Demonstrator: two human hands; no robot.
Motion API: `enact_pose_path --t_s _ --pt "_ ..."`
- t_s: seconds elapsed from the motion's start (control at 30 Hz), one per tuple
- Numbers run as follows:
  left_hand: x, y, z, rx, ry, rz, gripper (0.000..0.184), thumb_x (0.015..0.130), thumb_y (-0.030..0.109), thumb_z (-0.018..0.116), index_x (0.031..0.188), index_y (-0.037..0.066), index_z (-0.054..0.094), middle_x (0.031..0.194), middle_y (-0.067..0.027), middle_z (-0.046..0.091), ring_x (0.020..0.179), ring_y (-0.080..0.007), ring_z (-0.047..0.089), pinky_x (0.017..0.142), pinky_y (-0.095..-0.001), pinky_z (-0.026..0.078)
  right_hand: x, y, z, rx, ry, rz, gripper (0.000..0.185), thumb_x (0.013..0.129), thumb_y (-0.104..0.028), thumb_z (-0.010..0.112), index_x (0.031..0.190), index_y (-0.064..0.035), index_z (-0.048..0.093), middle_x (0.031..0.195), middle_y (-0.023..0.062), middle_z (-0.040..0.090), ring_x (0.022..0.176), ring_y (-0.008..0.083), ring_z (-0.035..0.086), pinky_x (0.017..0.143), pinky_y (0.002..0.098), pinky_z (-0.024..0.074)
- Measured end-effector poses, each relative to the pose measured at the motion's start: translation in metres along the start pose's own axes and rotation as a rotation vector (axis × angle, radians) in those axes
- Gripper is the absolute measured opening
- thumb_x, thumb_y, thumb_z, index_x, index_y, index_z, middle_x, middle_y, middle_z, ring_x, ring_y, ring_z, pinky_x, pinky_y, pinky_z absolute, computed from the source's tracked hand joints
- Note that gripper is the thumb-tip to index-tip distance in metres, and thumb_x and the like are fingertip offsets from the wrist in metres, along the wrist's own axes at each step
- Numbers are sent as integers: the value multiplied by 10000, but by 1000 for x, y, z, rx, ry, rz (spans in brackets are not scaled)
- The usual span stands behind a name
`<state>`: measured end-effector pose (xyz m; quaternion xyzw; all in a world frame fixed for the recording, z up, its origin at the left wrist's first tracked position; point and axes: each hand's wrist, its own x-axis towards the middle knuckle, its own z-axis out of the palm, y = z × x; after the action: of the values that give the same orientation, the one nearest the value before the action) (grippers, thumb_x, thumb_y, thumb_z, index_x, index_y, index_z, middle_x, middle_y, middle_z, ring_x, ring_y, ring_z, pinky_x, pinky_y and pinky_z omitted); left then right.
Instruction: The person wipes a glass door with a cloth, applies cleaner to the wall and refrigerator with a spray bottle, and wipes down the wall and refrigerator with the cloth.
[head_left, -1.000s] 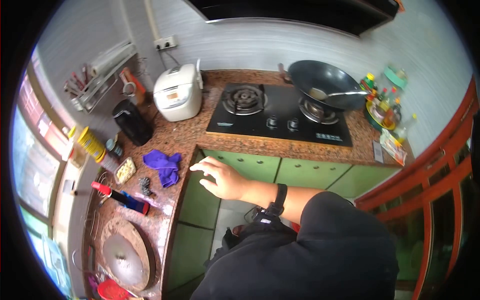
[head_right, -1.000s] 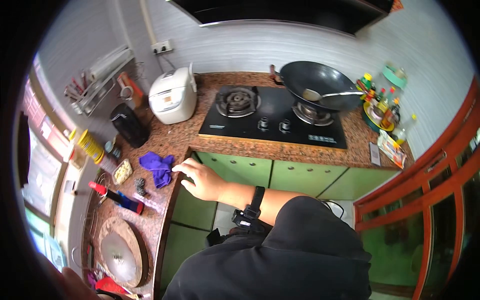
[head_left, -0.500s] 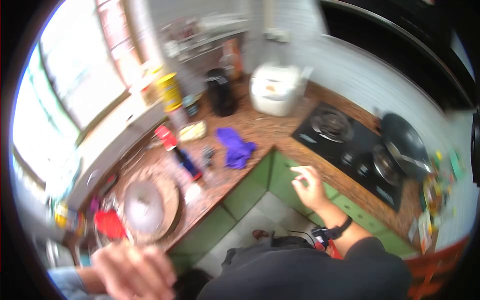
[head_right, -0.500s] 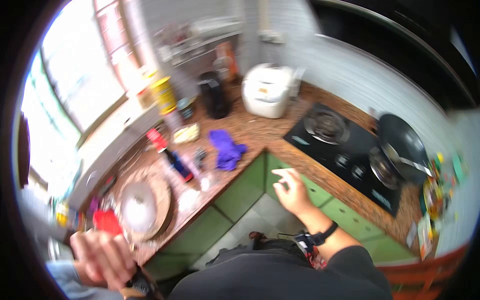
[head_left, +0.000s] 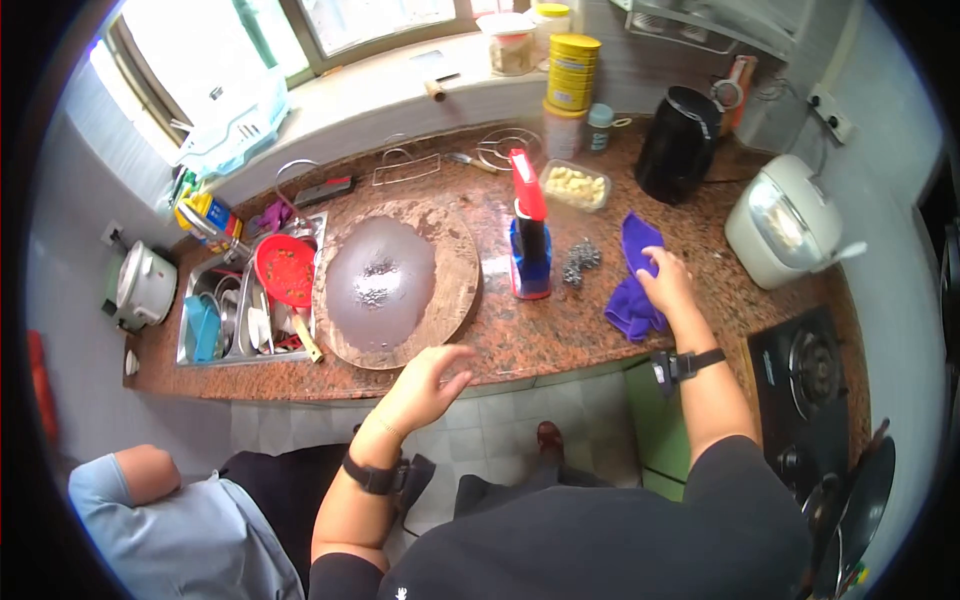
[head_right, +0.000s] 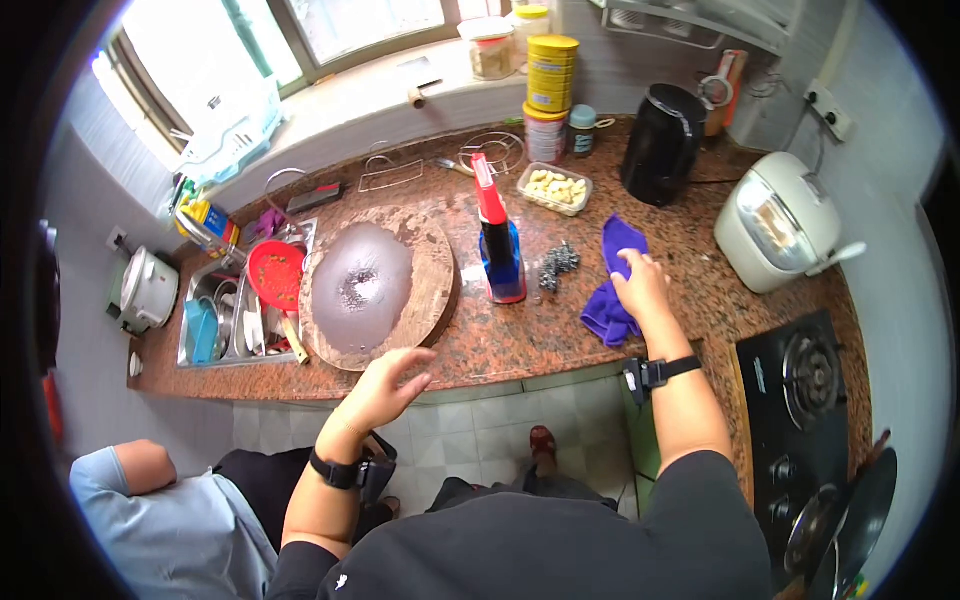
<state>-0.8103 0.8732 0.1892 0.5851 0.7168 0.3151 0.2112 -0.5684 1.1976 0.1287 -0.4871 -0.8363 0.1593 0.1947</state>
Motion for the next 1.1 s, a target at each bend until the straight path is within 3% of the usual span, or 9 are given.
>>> enact_pose_path --t_s 0.17,0.27,0.37,0.57,0.67,0.77,0.97,1.03,1.1 --pt "86 0 17 -80 259 -41 583 796 147 676 1315 67 424 1252 -193 514 1145 -282 526 935 -373 445 -3 24 76 -305 -57 -71 709 718 -271 708 1330 -100 394 1316 170 460 1221 367 407 990 492 329" --pt "148 3 19 -19 293 4 924 699 245 755 1394 -35 214 1394 -254 335 1304 -347 334 1081 -360 271 -17 61 84 43 107 -268 727 688 -205 726 1325 -56 407 1333 220 429 1250 389 374 1050 452 278" --pt "194 6 36 -151 335 -52 1061 651 273 786 1419 -24 116 1393 -288 310 1295 -351 347 1069 -362 296 -44 84 70 87 64 -211 616 717 -150 698 1275 -38 461 1350 175 429 1262 387 360 1053 443 283" --pt "231 5 75 -499 624 -112 848 651 143 756 1356 50 294 1167 -193 545 1098 -315 539 940 -365 428 -44 110 83 117 139 -326 268 800 -67 591 1059 -1 566 1215 178 541 1180 376 448 1022 432 320" --pt "197 14 54 -460 745 -18 737 645 114 741 1286 62 382 1094 -145 566 997 -244 571 869 -339 462 -26 108 55 379 183 229 328 909 -239 529 1077 40 566 1067 168 603 915 266 583 829 343 459" --pt "118 20 -5 -675 506 -57 430 754 72 689 1127 37 479 893 -46 611 815 -114 584 743 -285 473 -9 127 17 1456 219 611 420 915 -318 510 1167 18 537 1094 129 593 952 252 586 811 391 497" --pt "-72 52 -77 -555 633 46 715 805 47 641 1408 10 259 808 -30 589 759 -112 580 761 -268 461 -39 32 -43 1695 -60 454 423 919 -418 485 1149 -66 523 1069 96 590 950 248 590 783 388 513" --pt "-132 41 -79 -310 638 -72 736 767 112 710 1393 54 326 758 34 523 647 -52 469 665 -218 435 -56 -23 -30 1733 -440 151 421 910 -389 509 1127 -28 513 1043 105 585 931 241 593 802 367 498" --pt "-191 27 -73 -263 677 -252 710 751 145 718 1361 33 373 795 -18 569 639 -94 521 672 -244 463 -71 -87 -8 1541 -466 -31 378 889 -313 553 1101 -3 509 1021 111 584 903 216 594 809 339 483"
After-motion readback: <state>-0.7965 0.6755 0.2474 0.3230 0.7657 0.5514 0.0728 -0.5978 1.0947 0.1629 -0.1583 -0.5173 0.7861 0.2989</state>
